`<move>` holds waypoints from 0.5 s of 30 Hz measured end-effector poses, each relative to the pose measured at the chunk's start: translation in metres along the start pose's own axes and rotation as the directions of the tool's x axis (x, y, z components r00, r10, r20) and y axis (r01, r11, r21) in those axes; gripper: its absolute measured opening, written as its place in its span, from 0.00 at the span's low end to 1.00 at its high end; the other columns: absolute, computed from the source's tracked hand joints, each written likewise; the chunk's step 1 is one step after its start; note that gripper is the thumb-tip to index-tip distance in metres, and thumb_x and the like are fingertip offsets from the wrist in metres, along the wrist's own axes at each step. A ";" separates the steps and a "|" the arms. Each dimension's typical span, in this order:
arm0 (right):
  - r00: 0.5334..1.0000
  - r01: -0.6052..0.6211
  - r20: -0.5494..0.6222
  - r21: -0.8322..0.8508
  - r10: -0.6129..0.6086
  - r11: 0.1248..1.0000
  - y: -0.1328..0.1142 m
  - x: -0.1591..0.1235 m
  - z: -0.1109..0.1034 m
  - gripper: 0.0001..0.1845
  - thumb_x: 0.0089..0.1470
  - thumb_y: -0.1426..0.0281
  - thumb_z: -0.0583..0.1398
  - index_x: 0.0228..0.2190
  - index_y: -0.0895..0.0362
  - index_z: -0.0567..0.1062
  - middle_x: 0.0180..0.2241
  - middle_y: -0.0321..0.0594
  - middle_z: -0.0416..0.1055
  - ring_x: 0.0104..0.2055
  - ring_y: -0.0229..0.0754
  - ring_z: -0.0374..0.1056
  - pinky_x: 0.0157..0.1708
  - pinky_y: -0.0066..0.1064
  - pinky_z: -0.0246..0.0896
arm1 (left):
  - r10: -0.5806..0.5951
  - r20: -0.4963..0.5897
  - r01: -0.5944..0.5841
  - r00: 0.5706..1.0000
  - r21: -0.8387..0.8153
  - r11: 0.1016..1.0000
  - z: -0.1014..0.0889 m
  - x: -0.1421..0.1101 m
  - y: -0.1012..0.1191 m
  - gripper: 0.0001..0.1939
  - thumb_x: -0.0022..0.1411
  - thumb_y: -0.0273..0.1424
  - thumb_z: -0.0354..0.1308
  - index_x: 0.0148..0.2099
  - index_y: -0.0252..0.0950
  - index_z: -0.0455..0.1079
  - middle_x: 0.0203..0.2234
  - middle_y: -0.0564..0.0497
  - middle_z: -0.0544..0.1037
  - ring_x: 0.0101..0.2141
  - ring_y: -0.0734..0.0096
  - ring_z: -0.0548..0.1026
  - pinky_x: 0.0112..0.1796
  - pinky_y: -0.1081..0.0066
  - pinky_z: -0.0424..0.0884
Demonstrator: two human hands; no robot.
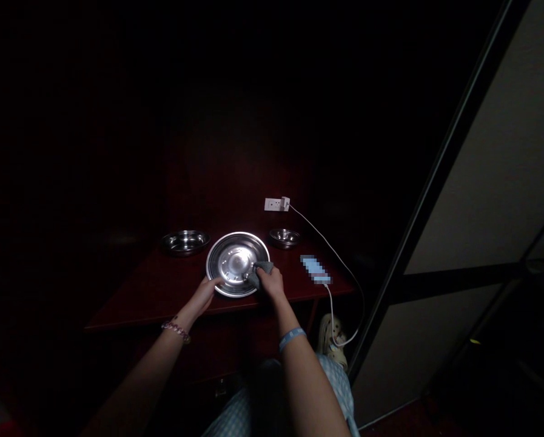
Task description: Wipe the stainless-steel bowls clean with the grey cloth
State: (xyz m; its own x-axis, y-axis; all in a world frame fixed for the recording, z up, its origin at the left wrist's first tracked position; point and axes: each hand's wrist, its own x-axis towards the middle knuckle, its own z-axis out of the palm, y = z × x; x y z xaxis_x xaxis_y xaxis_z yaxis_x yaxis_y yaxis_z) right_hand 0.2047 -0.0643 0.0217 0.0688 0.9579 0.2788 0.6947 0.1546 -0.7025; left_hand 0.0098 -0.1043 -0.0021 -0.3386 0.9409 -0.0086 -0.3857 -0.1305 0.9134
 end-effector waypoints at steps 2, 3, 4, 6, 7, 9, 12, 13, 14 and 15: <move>0.994 -0.109 0.040 0.130 0.105 0.986 -0.001 0.001 -0.001 0.18 0.58 0.63 0.61 0.47 0.53 0.84 0.45 0.45 0.84 0.48 0.48 0.80 0.49 0.34 0.72 | -0.021 -0.018 0.021 1.000 0.006 1.000 0.001 -0.001 0.001 0.16 0.38 0.18 0.61 0.34 0.34 0.76 0.27 0.51 0.81 0.35 0.61 0.79 0.48 0.62 0.73; 0.989 -0.148 0.050 0.206 0.141 0.967 -0.002 0.002 -0.002 0.18 0.57 0.62 0.62 0.47 0.53 0.84 0.46 0.45 0.84 0.49 0.49 0.79 0.50 0.35 0.72 | -0.026 -0.022 0.026 0.999 0.007 1.000 0.002 -0.002 0.002 0.17 0.38 0.18 0.61 0.35 0.34 0.76 0.27 0.51 0.81 0.35 0.61 0.79 0.48 0.62 0.74; 0.987 -0.161 0.042 0.282 0.155 0.946 -0.003 0.003 -0.002 0.19 0.56 0.62 0.63 0.46 0.54 0.84 0.46 0.45 0.83 0.50 0.49 0.79 0.51 0.36 0.72 | -0.020 -0.027 0.020 0.999 0.005 1.000 0.002 -0.002 0.002 0.18 0.39 0.18 0.61 0.36 0.34 0.76 0.27 0.52 0.81 0.36 0.61 0.79 0.49 0.62 0.74; 0.986 -0.150 0.002 0.457 0.168 0.877 -0.004 0.005 -0.002 0.19 0.53 0.63 0.65 0.46 0.56 0.83 0.46 0.46 0.83 0.50 0.50 0.79 0.52 0.37 0.72 | 0.016 -0.038 -0.017 0.999 -0.016 1.000 0.003 -0.002 0.001 0.21 0.40 0.17 0.61 0.40 0.34 0.77 0.29 0.52 0.82 0.37 0.62 0.80 0.51 0.62 0.74; 0.985 -0.133 -0.021 0.554 0.174 0.822 -0.004 0.007 -0.002 0.20 0.51 0.63 0.66 0.46 0.57 0.83 0.47 0.47 0.83 0.50 0.51 0.79 0.52 0.37 0.72 | 0.039 -0.048 -0.041 0.998 -0.035 0.999 0.003 -0.001 0.001 0.23 0.41 0.17 0.62 0.43 0.34 0.77 0.31 0.52 0.82 0.39 0.62 0.80 0.52 0.62 0.74; 0.978 -0.099 -0.056 0.726 0.202 0.681 -0.004 0.009 -0.002 0.23 0.50 0.63 0.66 0.47 0.59 0.82 0.49 0.48 0.83 0.51 0.50 0.78 0.53 0.37 0.73 | 0.066 -0.077 -0.072 0.995 -0.077 0.994 0.002 0.001 -0.002 0.25 0.43 0.17 0.63 0.47 0.35 0.77 0.34 0.51 0.83 0.41 0.63 0.81 0.53 0.62 0.74; 0.967 -0.087 -0.050 0.858 0.251 0.505 -0.004 0.012 -0.002 0.28 0.55 0.58 0.64 0.52 0.61 0.79 0.52 0.50 0.81 0.52 0.50 0.78 0.53 0.38 0.73 | 0.050 -0.125 -0.065 0.991 -0.118 0.991 0.000 0.006 -0.004 0.24 0.50 0.18 0.63 0.51 0.36 0.76 0.36 0.49 0.84 0.43 0.61 0.82 0.54 0.60 0.75; 0.968 -0.088 -0.040 0.871 0.248 0.483 -0.004 0.012 -0.003 0.30 0.56 0.56 0.63 0.54 0.61 0.78 0.53 0.51 0.80 0.52 0.50 0.78 0.53 0.38 0.73 | 0.047 -0.141 -0.065 0.989 -0.125 0.990 -0.001 0.008 -0.005 0.24 0.51 0.18 0.62 0.52 0.37 0.76 0.37 0.48 0.84 0.44 0.60 0.82 0.54 0.59 0.76; 0.974 -0.074 -0.042 0.870 0.222 0.488 -0.004 0.012 -0.004 0.31 0.57 0.54 0.62 0.55 0.62 0.77 0.53 0.52 0.80 0.53 0.51 0.78 0.53 0.38 0.74 | 0.052 -0.155 -0.073 0.987 -0.130 0.989 -0.001 0.009 -0.005 0.24 0.53 0.18 0.62 0.52 0.38 0.75 0.39 0.47 0.84 0.46 0.59 0.82 0.55 0.59 0.75; 0.982 -0.044 -0.059 0.852 0.179 0.521 -0.004 0.012 -0.005 0.33 0.58 0.52 0.61 0.56 0.61 0.77 0.54 0.52 0.79 0.53 0.51 0.78 0.53 0.39 0.74 | 0.068 -0.166 -0.090 0.984 -0.133 0.987 -0.001 0.009 -0.005 0.25 0.54 0.18 0.62 0.53 0.38 0.75 0.41 0.47 0.85 0.48 0.59 0.82 0.57 0.59 0.74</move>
State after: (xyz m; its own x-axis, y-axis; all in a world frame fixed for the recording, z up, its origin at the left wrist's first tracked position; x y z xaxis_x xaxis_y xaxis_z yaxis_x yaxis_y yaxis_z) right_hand 0.2058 -0.0543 0.0311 0.2339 0.9542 0.1866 -0.2514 0.2447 -0.9364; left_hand 0.0074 -0.0954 -0.0074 -0.5016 0.8650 -0.0141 -0.4639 -0.2553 0.8483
